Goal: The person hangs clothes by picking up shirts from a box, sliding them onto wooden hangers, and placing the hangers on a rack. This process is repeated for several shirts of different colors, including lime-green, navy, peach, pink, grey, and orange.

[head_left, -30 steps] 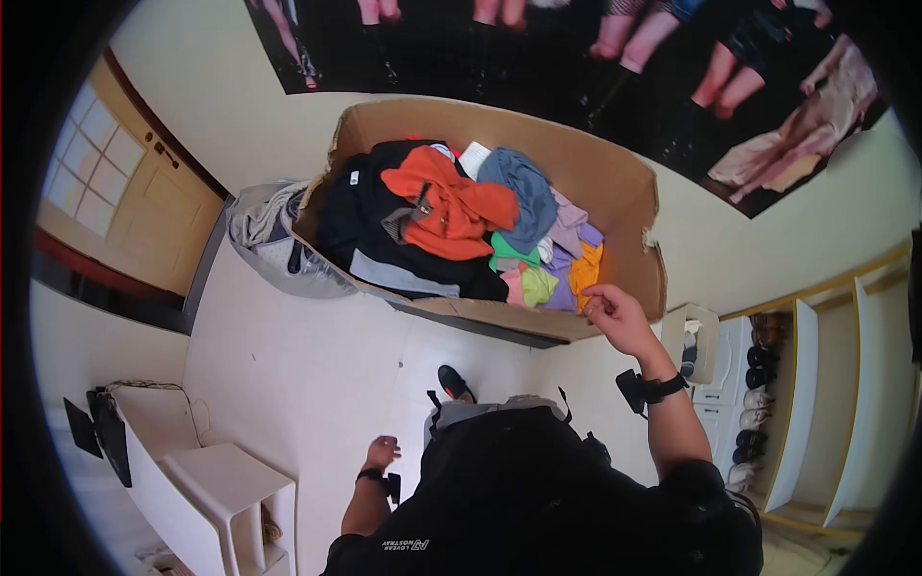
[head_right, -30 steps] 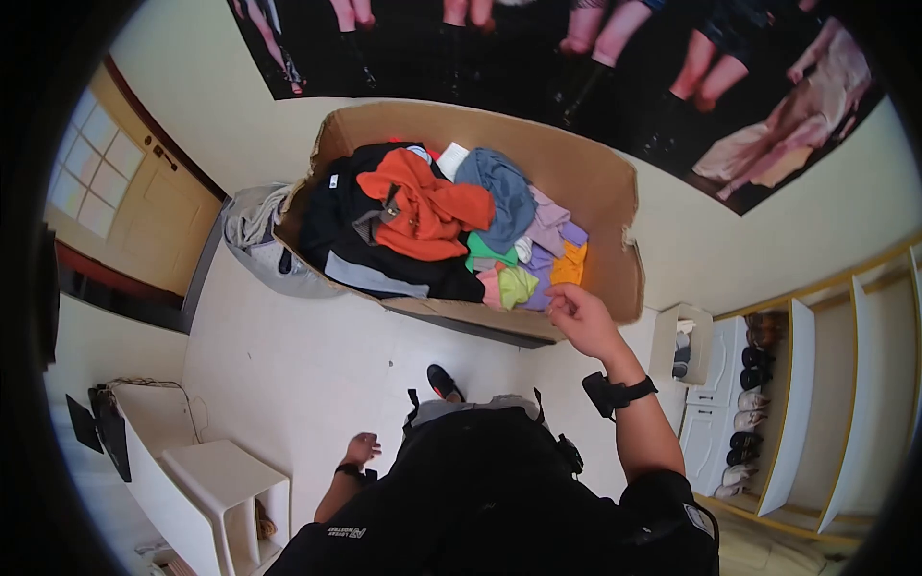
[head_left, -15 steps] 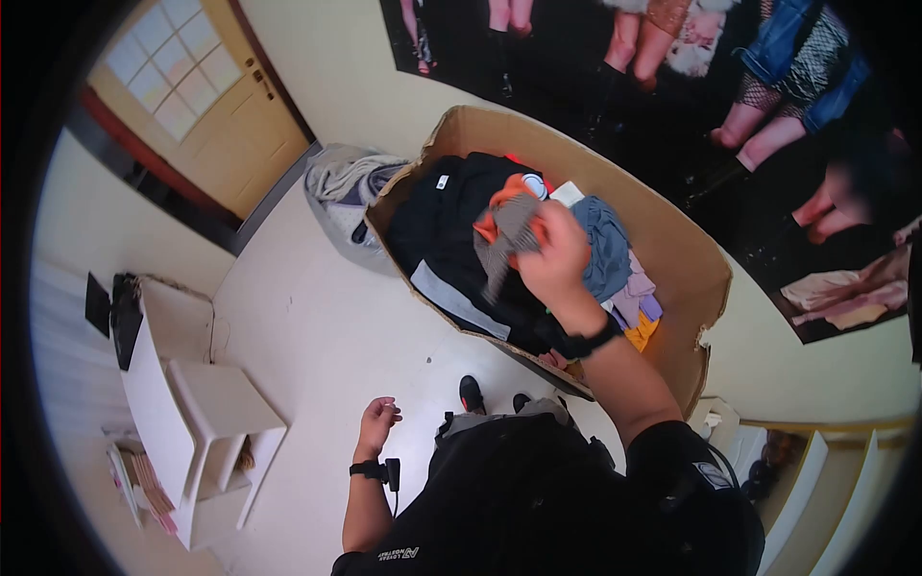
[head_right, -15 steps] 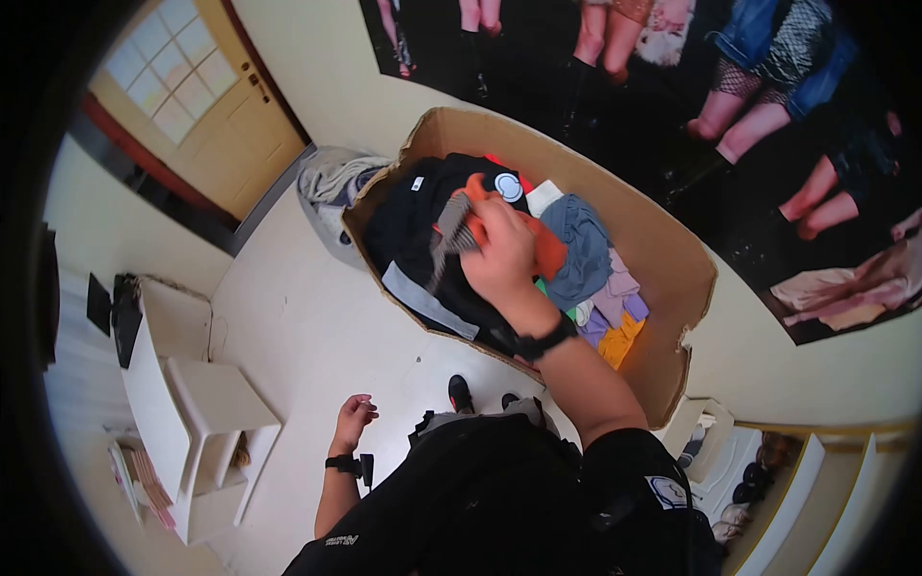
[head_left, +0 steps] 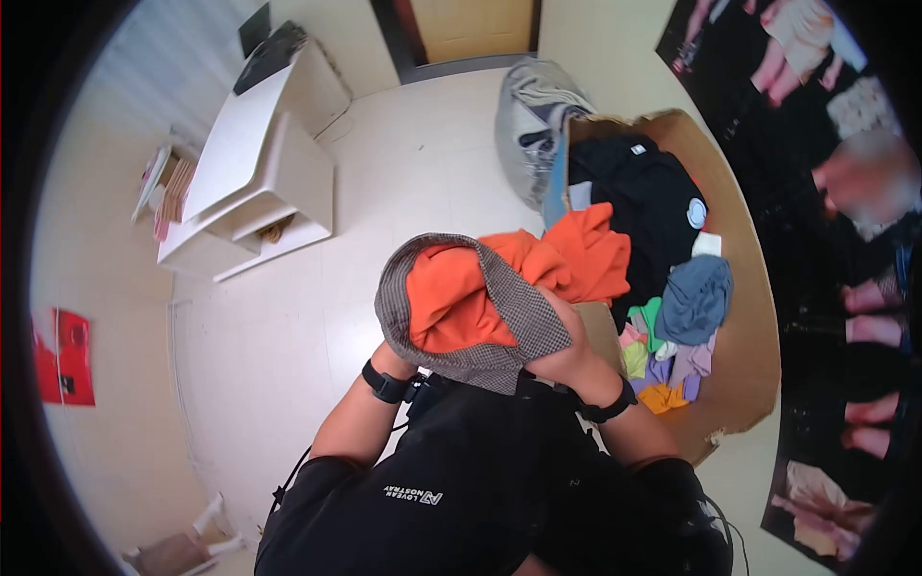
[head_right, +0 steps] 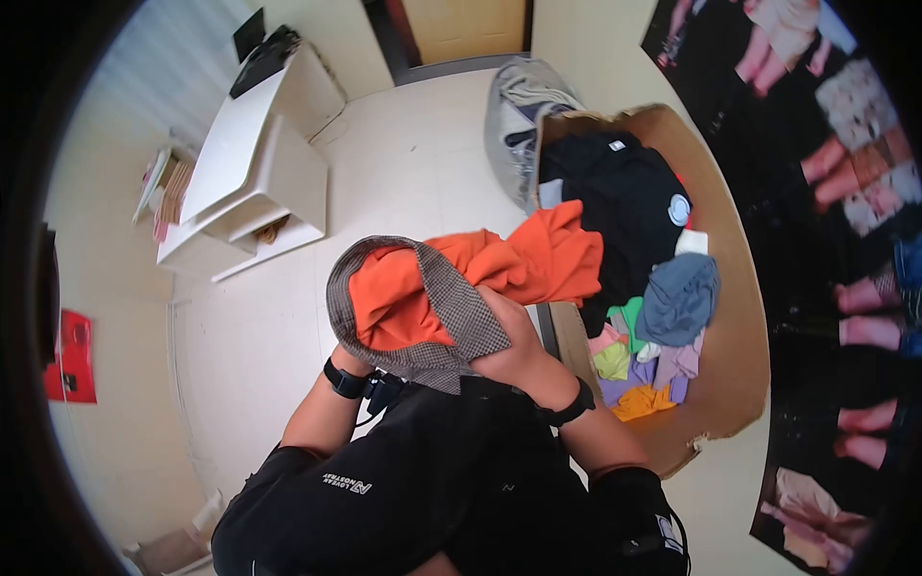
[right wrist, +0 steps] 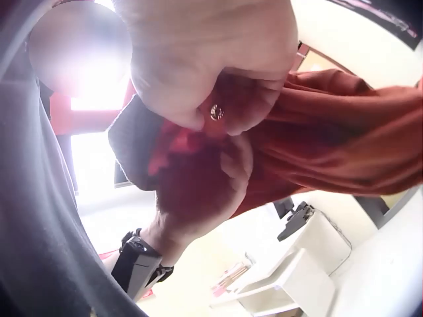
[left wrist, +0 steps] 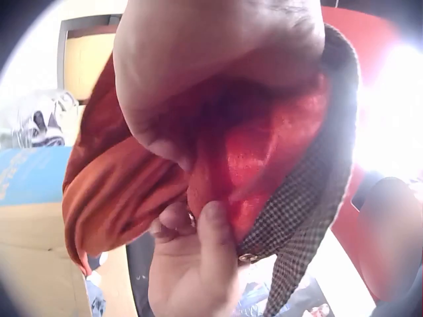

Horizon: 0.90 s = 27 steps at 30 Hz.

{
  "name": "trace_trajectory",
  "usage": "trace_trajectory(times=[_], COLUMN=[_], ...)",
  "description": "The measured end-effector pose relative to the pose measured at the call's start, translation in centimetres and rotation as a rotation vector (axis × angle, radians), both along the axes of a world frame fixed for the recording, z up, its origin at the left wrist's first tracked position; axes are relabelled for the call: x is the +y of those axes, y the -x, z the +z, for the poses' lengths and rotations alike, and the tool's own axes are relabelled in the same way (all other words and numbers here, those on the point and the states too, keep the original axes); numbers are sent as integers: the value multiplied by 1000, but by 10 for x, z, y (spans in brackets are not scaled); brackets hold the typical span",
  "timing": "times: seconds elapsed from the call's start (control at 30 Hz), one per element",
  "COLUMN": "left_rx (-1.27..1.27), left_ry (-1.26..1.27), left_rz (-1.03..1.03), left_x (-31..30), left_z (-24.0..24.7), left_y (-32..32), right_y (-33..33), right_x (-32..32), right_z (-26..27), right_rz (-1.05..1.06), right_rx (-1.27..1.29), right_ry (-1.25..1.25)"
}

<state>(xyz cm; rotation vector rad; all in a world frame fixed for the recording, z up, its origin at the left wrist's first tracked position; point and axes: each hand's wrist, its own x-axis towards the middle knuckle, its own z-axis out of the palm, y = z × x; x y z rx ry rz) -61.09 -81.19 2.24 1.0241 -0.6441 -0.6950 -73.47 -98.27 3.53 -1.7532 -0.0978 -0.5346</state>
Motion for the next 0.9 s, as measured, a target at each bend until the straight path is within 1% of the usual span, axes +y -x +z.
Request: trace_trajectory(times=[0.03, 0.07, 0.1, 0.13, 0.17, 0.2, 0.23, 0.27, 0.33, 0.37, 0.4, 0.43, 0.47, 0.5, 0.53, 0.6, 0.63, 0.7, 0.73, 0.77, 0.8, 0.83, 0.87, 0.9], left_rx=[-1, 94, 186, 186, -80, -341, -83, -79, -667, -518, -49, 320, 684, -71, -63, -217, -236, -9, 52, 280, 278, 252, 225, 229], left_ry=[11, 98, 190, 210, 125, 32, 130, 148, -223, -118, 60, 144, 241, 76, 88, 49, -73, -118, -182, -34, -111, -141, -178, -188], left_rz=[30, 45, 53, 72, 181, 294, 278, 310, 452, 386, 239, 116, -12, 265, 311, 633, 849, 1158, 1365, 1315, 1413, 1460, 1503, 1536], left_x=[8, 18, 27, 37, 48, 61, 76, 94, 137, 155, 170, 185, 200, 215, 235, 277, 301, 350, 377, 408, 429, 442, 453, 460], left_z=[-2, -6, -7, -8, -5, -4, -5, -7, -11, -3, -3, -9, -15, -11, -13, -19, -30, -61, -84, -80, -81, -86, -90, -95], left_y=[-3, -7, -13, -19, -24, -29, -34, -43, -67, -74, -81, -95, -108, -113, -118, -133, -140, -152, -160, -156, -154, -153, -151, -151], right_y=[-4, -9, -15, -22, -30, -38, -49, -61, -93, -116, -142, -168, -191, -215, -239, -271, -281, -311, -325, -339, -354, -369, -382, -394], right_x=[6, 13, 21, 28, 29, 27, 26, 30, 48, 74, 107, 142, 176, 199, 219, 248, 263, 281, 291, 302, 313, 324, 338, 351], right_z=[0, 4, 10, 13, 11, 5, 4, 16, 22, 35, 51, 61, 62, 51, 35, 20, 16, -2, -5, -8, -11, -15, -17, -21], right_rz=[34, 60, 73, 84, 105, 125, 147, 79, -43, 72, 185, 295, 421, 557, 696, 599, 528, 443, 380, 423, 400, 371, 408, 420], right_rx=[37, 38, 30, 21, 22, 37, 47, -5, -9, 9, 33, 78, 219, 307, 390, 482, 381, 291, 272, 280, 154, 19, 19, -103], right_ry=[31, 44, 152, 263, 283, 459, 636, 538, 229, 182, 132, 223, 174, 164, 153, 235, 212, 90, 45, 53, 221, 380, 375, 564])
